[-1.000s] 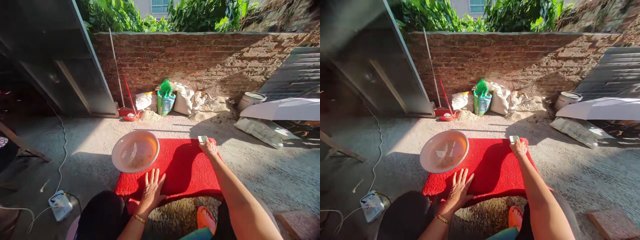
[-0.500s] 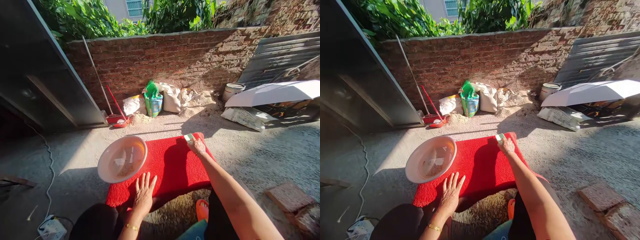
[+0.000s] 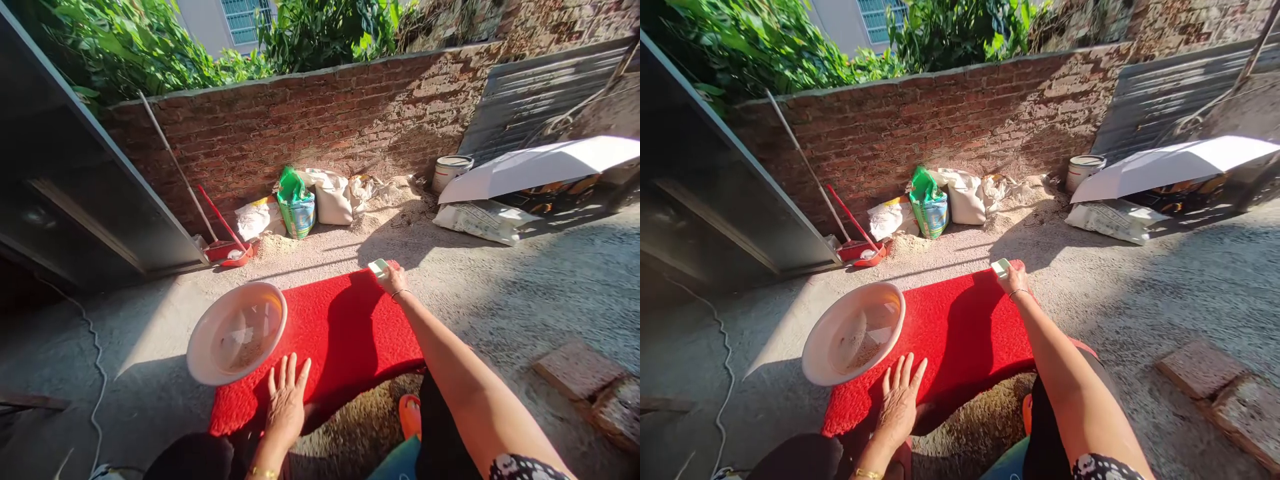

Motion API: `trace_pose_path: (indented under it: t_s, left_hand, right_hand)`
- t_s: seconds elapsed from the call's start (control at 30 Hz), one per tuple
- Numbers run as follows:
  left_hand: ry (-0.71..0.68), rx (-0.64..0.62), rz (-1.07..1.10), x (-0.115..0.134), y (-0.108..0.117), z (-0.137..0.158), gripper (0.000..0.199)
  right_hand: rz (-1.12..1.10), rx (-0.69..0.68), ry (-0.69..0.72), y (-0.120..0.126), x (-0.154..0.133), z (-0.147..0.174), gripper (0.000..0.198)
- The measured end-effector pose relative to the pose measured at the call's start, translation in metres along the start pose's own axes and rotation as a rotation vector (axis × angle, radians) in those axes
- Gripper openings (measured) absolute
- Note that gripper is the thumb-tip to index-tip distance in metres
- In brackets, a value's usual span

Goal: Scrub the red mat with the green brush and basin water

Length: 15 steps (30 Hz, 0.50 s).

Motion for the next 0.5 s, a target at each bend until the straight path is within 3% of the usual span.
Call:
trace_pose_path:
  t_s: [0.1, 0.2, 0.3, 0.5]
  left_hand:
    - [-0.001, 0.004, -0.041, -0.003, -0.001, 0.0, 0.075]
    - [-0.007, 0.002, -0.06, -0.005, 0.0, -0.001, 0.075]
    - [0.0, -0.023, -0.054, -0.004, 0.002, -0.001, 0.076]
    - [0.01, -0.017, -0.01, 0.003, 0.009, -0.002, 0.08]
  right_hand:
    - [-0.027, -0.037, 0.13, -0.021, -0.035, 0.004, 0.043]
    - [-0.034, -0.07, 0.185, -0.027, -0.045, 0.002, 0.041]
    - [-0.022, -0.072, 0.114, -0.015, -0.019, -0.01, 0.043]
    - [-0.018, 0.009, -0.169, 0.025, 0.07, -0.023, 0.042]
Point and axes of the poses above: each hand's wrist, its own z-axis away from the middle knuckle, its own y-axis out of the back of the hand, x = y × z, the point moved 6 cm from there along -z, towards the middle knuckle, and after that the axes turned 2 degrees about -y, right-handed, at the moved point
